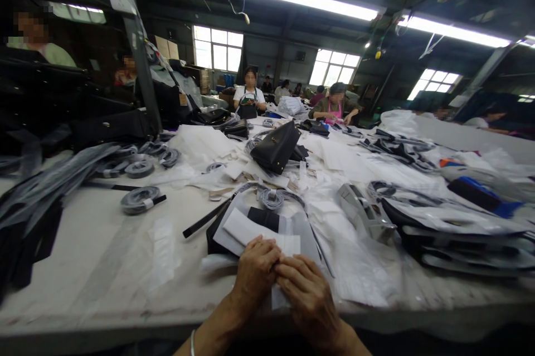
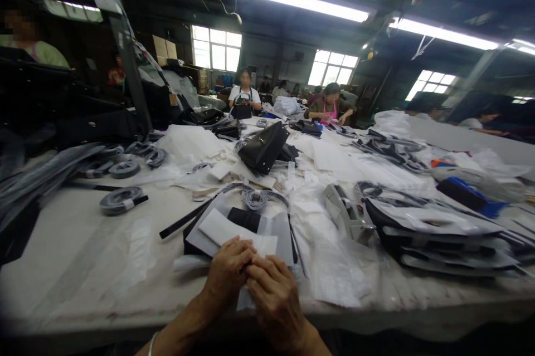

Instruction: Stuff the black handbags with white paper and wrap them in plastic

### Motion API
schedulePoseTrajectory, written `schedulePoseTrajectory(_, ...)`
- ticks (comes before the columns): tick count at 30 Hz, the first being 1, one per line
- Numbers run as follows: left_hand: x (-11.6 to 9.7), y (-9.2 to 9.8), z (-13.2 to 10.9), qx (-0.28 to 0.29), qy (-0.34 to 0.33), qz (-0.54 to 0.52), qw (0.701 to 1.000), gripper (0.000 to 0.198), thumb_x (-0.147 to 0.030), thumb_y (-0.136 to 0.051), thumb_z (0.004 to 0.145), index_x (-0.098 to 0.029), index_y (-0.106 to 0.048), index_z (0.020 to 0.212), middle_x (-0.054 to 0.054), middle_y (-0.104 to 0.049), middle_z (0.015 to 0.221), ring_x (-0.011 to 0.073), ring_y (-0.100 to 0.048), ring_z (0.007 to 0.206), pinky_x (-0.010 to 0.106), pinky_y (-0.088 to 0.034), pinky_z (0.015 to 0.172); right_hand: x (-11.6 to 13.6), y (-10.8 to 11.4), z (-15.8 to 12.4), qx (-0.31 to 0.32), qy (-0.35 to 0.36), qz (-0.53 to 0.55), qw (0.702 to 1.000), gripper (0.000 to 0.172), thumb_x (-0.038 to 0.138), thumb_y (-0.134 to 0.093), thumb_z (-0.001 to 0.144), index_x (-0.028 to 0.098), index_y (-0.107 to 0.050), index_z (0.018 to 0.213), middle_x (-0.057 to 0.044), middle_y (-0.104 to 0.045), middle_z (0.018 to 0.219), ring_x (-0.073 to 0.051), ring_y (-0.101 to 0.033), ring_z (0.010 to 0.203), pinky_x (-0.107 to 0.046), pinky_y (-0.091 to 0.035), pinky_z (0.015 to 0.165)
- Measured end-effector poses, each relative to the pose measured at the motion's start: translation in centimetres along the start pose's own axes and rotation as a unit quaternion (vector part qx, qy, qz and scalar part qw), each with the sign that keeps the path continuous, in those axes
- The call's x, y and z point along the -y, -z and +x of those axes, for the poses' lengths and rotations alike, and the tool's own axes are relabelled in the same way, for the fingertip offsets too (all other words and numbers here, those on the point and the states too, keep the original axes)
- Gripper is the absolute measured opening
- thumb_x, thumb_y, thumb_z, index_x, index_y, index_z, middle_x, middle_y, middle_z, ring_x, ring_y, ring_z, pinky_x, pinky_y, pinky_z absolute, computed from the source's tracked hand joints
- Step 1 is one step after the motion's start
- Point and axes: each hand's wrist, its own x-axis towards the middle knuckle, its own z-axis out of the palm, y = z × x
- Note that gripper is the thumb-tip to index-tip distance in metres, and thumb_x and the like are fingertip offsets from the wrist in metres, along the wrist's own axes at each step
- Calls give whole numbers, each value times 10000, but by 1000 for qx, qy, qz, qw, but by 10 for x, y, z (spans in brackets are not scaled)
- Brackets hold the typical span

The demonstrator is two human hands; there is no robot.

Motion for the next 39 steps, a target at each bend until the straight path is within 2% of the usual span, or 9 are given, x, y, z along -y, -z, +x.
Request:
schedulePoseTrajectory(5, -1, 4, 1, 17, 1, -2, 1000, 194, -61, -566, 848, -233, -642, 896, 6, -718, 921, 219, -689, 953, 482, -474, 1032, -5, -1, 8, 1, 13, 2, 1000, 292, 18, -411, 925, 190, -646, 953, -32, -751, 941, -157, -710, 874, -390, -482, 1060)
schedulePoseTrajectory(10, -5, 20, 0, 52, -5, -29, 998, 407, -17, -538, 764, -258, -626, 1080, 13, -709, 1088, 203, -651, 1087, 459, -429, 1102, -15, -3, 7, 17, -40, -18, 999, 319, 30, -382, 926, 193, -639, 1019, -62, -744, 980, -179, -703, 887, -318, -534, 892)
schedulePoseTrajectory(14, -4, 17, -3, 44, 8, -27, 999, 424, -78, -649, 722, -259, -606, 1103, 22, -702, 1105, 226, -648, 1091, 487, -422, 1113, -24, -4, 5, 103, -103, -21, 989, 275, 50, -424, 909, 211, -646, 936, -30, -704, 791, -186, -659, 698, -275, -463, 652)
schedulePoseTrajectory(18, -1, 0, -5, -19, 0, 36, 999, 262, -92, -628, 812, -229, -586, 1032, 22, -710, 1004, 230, -680, 955, 484, -505, 1016, -39, 0, 16, 231, -202, 3, 952, 234, 130, -482, 925, 207, -663, 798, -23, -699, 726, -172, -639, 653, -266, -376, 600)
schedulePoseTrajectory(22, -5, -8, 0, -43, 2, 89, 995, 130, -97, -548, 889, -213, -559, 947, 13, -678, 879, 220, -667, 857, 463, -527, 966, -58, 4, 38, 325, -338, 80, 880, 270, 246, -588, 891, 195, -634, 630, -3, -673, 605, -142, -587, 579, -244, -336, 560)
schedulePoseTrajectory(25, -11, -10, 6, -49, 7, 135, 990, 120, -99, -519, 895, -212, -527, 856, 8, -610, 779, 218, -625, 761, 450, -542, 897, -67, 5, 45, 320, -417, 172, 833, 248, 220, -597, 852, 192, -623, 607, 30, -612, 517, -119, -532, 508, -227, -346, 548)
schedulePoseTrajectory(30, -15, -11, 13, -61, 10, 184, 981, 157, -85, -518, 884, -214, -489, 800, 0, -555, 726, 215, -589, 727, 424, -534, 833, -70, 0, 34, 251, -403, 174, 863, 231, 214, -647, 801, 185, -580, 581, 27, -596, 582, -128, -540, 600, -234, -353, 596)
schedulePoseTrajectory(34, -14, -11, 15, -56, 8, 205, 977, 174, -107, -524, 895, -219, -468, 774, -4, -539, 711, 212, -576, 703, 409, -532, 786, -76, -7, 27, 245, -375, 175, 877, 195, 199, -648, 801, 184, -600, 613, 11, -627, 677, -140, -576, 699, -240, -377, 668)
schedulePoseTrajectory(39, -15, -10, 14, -82, -3, 189, 979, 136, -129, -460, 950, -204, -503, 845, -6, -558, 724, 195, -586, 682, 411, -542, 801, -90, -20, 27, 281, -415, 216, 838, 108, 135, -679, 723, 172, -632, 634, 38, -591, 625, -117, -525, 636, -218, -349, 592)
